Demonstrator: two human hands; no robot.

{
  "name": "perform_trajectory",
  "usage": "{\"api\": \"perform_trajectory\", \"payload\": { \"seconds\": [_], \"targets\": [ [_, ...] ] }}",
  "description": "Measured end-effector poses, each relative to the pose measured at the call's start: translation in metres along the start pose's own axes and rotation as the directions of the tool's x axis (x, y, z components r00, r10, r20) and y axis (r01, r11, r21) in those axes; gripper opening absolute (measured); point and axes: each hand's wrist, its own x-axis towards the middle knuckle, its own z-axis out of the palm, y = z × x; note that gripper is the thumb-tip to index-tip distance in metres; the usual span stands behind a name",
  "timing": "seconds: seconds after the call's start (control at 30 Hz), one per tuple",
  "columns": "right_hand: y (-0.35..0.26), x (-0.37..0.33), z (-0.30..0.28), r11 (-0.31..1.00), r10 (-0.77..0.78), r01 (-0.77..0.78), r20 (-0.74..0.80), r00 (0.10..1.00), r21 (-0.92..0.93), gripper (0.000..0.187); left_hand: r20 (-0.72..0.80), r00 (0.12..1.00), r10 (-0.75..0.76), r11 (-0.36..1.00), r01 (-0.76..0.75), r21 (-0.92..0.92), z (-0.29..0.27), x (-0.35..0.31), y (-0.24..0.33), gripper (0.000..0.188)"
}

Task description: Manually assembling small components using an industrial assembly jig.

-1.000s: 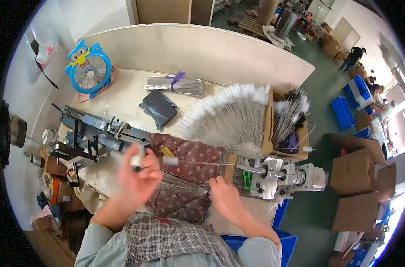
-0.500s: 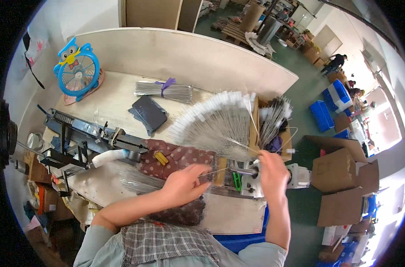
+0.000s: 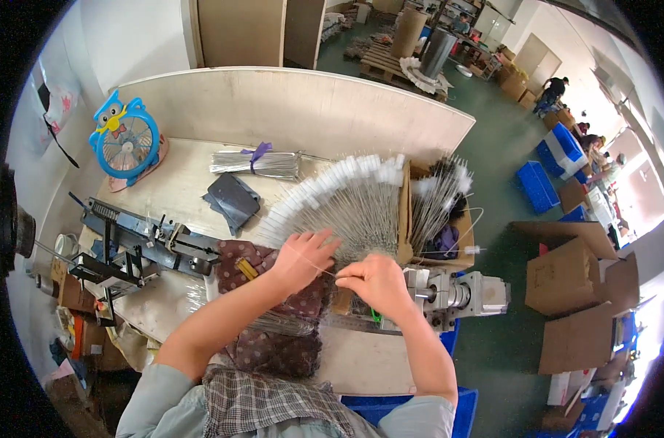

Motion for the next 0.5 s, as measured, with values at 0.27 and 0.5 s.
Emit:
{"api": "perform_trajectory", "payload": {
  "seconds": [0.27, 0.5],
  "targets": [
    [-0.061, 0.056, 0.051, 0.858, -0.512, 0.511, 0.005, 0.859, 0.056, 0.014, 0.338, 0.836, -0.432, 0.444, 0.524, -0.727, -0.083, -0.117, 0.015, 0.021],
    [-0.1, 0.08, 0.12, 0.862, -0.507, 0.502, -0.071, 0.859, -0.078, 0.01, 0.915, 0.243, -0.321, -0.935, 0.075, -0.348, -0.09, -0.188, -0.058, 0.051]
  ]
}}
